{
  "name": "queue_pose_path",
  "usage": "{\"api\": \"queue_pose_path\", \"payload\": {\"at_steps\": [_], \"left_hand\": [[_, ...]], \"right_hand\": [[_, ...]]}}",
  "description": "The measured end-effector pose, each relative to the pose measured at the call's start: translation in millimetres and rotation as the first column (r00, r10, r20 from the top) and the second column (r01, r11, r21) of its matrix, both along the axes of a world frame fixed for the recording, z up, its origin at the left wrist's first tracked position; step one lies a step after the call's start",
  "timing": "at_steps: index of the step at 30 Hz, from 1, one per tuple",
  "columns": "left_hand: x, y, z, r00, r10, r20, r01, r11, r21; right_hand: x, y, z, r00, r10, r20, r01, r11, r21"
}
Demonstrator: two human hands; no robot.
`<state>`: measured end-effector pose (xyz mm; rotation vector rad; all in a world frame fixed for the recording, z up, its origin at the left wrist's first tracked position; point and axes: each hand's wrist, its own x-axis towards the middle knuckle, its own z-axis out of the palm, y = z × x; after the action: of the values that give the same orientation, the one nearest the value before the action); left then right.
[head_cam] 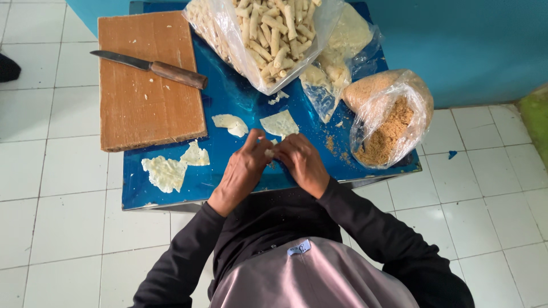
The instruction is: The person tears and rolls small pieces of dough into short cylinders by hand at a small table, then picks up large thin dough discs, separates and stacks the layers, and presses a dough piece flat on a wooden board. Bags of finished dough sticks and brown crumbs sit on the table beside a knife and cutting board.
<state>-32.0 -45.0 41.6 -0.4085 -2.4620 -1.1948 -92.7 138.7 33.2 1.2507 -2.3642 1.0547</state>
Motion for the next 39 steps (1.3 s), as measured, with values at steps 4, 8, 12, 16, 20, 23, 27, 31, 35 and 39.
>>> {"api": "queue_pose_path", "payload": {"at_steps": [4,8,12,16,20,23,27,31,35,39], "left_hand": [[-2,3,-5,0.998,0.01,-0.067,-0.015,0.998,-0.063],[0,3,-7,0.999,0.02,-0.043,-0.022,0.998,-0.059],[2,3,-3,0.997,0.041,-0.065,-0.045,0.997,-0.067],[1,4,2,0.98,-0.001,-0.201,-0.02,0.994,-0.105],[1,3,-2,0.984,-0.022,-0.178,-0.005,0.989,-0.15],[-1,5,-7,0.989,-0.027,-0.148,-0.002,0.982,-0.189],[-1,8,-11,0.99,-0.02,-0.14,-0.007,0.982,-0.191],[1,10,-9,0.992,-0.012,-0.126,-0.012,0.981,-0.194],[3,11,-5,0.992,0.002,-0.126,-0.026,0.982,-0.186],[5,12,-1,0.995,0.028,-0.099,-0.045,0.984,-0.173]], "right_hand": [[0,-2,-2,0.998,-0.023,0.052,0.022,1.0,0.019],[-1,5,5,0.988,-0.032,0.151,0.028,0.999,0.023],[-11,14,17,0.996,-0.061,-0.062,0.066,0.994,0.092],[-17,11,20,0.997,-0.005,-0.073,0.015,0.99,0.142],[-20,11,15,0.991,0.003,-0.136,0.023,0.983,0.184],[-19,13,9,0.981,-0.053,-0.188,0.088,0.979,0.182],[-14,9,1,0.969,-0.143,-0.2,0.175,0.974,0.147],[-17,12,2,0.942,-0.231,-0.244,0.262,0.96,0.1],[-25,36,14,0.952,-0.267,-0.15,0.287,0.949,0.132],[-16,56,22,0.973,-0.137,-0.185,0.168,0.972,0.166]]}}
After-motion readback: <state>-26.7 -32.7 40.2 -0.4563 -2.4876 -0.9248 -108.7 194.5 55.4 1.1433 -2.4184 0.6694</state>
